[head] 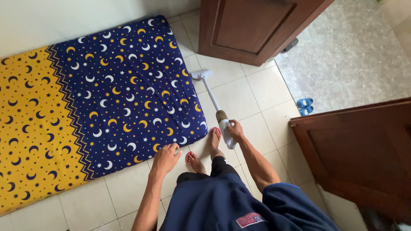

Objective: The person cleans a tiled floor using a cordless handheld vacuum cleaner, moving it across the surface and around a mattress on the floor.

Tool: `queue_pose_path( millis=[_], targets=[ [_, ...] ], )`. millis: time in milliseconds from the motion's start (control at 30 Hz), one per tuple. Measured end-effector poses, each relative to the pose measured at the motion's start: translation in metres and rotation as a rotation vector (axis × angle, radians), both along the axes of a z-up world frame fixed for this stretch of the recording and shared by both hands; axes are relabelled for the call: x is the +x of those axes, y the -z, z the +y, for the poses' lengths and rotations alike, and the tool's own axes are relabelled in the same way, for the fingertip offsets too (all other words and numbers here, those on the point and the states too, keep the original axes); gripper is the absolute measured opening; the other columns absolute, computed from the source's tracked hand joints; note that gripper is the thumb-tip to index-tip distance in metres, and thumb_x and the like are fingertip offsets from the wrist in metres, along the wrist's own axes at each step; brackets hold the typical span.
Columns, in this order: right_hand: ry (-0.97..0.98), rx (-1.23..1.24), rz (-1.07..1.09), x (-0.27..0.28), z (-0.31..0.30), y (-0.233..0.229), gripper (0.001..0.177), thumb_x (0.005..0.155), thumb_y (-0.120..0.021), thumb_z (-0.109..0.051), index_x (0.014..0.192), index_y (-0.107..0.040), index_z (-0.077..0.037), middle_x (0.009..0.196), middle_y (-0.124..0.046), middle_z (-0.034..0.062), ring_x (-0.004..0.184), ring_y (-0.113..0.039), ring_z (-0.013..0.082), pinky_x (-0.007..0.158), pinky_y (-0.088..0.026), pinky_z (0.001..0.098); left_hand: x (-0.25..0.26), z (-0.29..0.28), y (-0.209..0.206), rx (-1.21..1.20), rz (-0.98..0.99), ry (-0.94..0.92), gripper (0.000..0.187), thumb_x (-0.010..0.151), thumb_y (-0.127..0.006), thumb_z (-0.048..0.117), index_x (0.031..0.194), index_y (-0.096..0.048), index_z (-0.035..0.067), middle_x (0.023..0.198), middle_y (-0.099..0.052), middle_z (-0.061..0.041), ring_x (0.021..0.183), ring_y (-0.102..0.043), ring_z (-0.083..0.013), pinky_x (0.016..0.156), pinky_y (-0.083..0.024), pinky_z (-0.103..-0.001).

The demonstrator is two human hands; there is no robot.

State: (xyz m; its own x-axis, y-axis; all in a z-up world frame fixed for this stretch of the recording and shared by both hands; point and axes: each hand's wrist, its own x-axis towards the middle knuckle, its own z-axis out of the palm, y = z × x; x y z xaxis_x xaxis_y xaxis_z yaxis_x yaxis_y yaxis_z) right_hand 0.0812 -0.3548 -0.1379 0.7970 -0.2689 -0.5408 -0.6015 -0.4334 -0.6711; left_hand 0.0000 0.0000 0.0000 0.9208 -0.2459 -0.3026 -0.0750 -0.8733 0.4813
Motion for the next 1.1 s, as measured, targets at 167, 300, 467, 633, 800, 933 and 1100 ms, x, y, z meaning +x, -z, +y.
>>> queue_pose_path(
  millis=[167,300,467,633,800,933,1100],
  targets=[
    [-0.011,0.033,-0.033,0.034,-0.001,-0.002,0.054,0.084,-0.069,-0.017,0.136,-0.062,-0.007,0.109,-0.074,0.0252,0.092,-0.077,0.0301,0.080,-0.063,0.0394,0.019,-0.006,-0.012,-0.086,-0.020,-0.087,0.024,0.092,-0.068,0.029,0.102,-0.066,0.008,0.091,-0.075,-0.010,0.088,-0.072,-0.0302,0.078,-0.056,-0.043],
    [-0.058,0.010,-0.026,0.068,-0.005,-0.008,0.052,0.084,-0.069,-0.017,0.136,-0.063,-0.009,0.108,-0.075,0.0249,0.093,-0.076,0.0290,0.082,-0.062,0.0392,0.043,-0.015,-0.017,-0.121,-0.025,-0.137,0.021,0.091,-0.069,0.028,0.100,-0.067,0.009,0.087,-0.075,-0.009,0.085,-0.073,-0.0288,0.075,-0.056,-0.043],
    [-0.127,-0.043,-0.035,0.095,-0.011,-0.009,0.048,0.087,-0.065,-0.015,0.136,-0.064,-0.012,0.107,-0.075,0.0248,0.094,-0.076,0.0314,0.083,-0.062,0.0392,0.064,-0.026,-0.024,-0.115,0.057,-0.190,0.020,0.093,-0.068,0.026,0.103,-0.067,0.010,0.085,-0.075,-0.007,0.082,-0.074,-0.0267,0.071,-0.056,-0.042],
    [-0.176,-0.057,-0.071,0.114,-0.010,-0.008,0.047,0.088,-0.065,-0.015,0.135,-0.064,-0.011,0.107,-0.074,0.0260,0.095,-0.076,0.0332,0.085,-0.061,0.0403,0.077,-0.031,-0.027,-0.090,0.057,-0.203,0.021,0.092,-0.070,0.026,0.103,-0.067,0.010,0.084,-0.074,-0.007,0.082,-0.074,-0.0262,0.070,-0.056,-0.041],
    [-0.184,-0.060,-0.076,0.126,-0.006,-0.007,0.049,0.085,-0.065,-0.015,0.134,-0.064,-0.010,0.107,-0.075,0.0266,0.097,-0.075,0.0344,0.086,-0.060,0.0413,0.084,-0.032,-0.027,-0.074,0.054,-0.218,0.023,0.089,-0.073,0.025,0.105,-0.067,0.010,0.087,-0.074,-0.007,0.082,-0.074,-0.0258,0.070,-0.056,-0.041],
    [-0.183,-0.056,-0.080,0.133,-0.003,-0.005,0.049,0.086,-0.064,-0.015,0.135,-0.064,-0.010,0.109,-0.074,0.0277,0.097,-0.075,0.0355,0.086,-0.060,0.0416,0.087,-0.032,-0.030,-0.060,0.058,-0.230,0.023,0.090,-0.073,0.026,0.106,-0.067,0.010,0.089,-0.075,-0.007,0.083,-0.074,-0.0250,0.070,-0.058,-0.040],
    [-0.151,-0.025,-0.042,0.139,0.000,-0.004,0.051,0.085,-0.064,-0.015,0.136,-0.062,-0.011,0.110,-0.074,0.0281,0.097,-0.075,0.0355,0.085,-0.061,0.0419,0.088,-0.033,-0.032,-0.035,0.062,-0.232,0.023,0.090,-0.074,0.027,0.105,-0.067,0.011,0.088,-0.075,-0.007,0.083,-0.074,-0.0266,0.072,-0.058,-0.041]
  ],
)
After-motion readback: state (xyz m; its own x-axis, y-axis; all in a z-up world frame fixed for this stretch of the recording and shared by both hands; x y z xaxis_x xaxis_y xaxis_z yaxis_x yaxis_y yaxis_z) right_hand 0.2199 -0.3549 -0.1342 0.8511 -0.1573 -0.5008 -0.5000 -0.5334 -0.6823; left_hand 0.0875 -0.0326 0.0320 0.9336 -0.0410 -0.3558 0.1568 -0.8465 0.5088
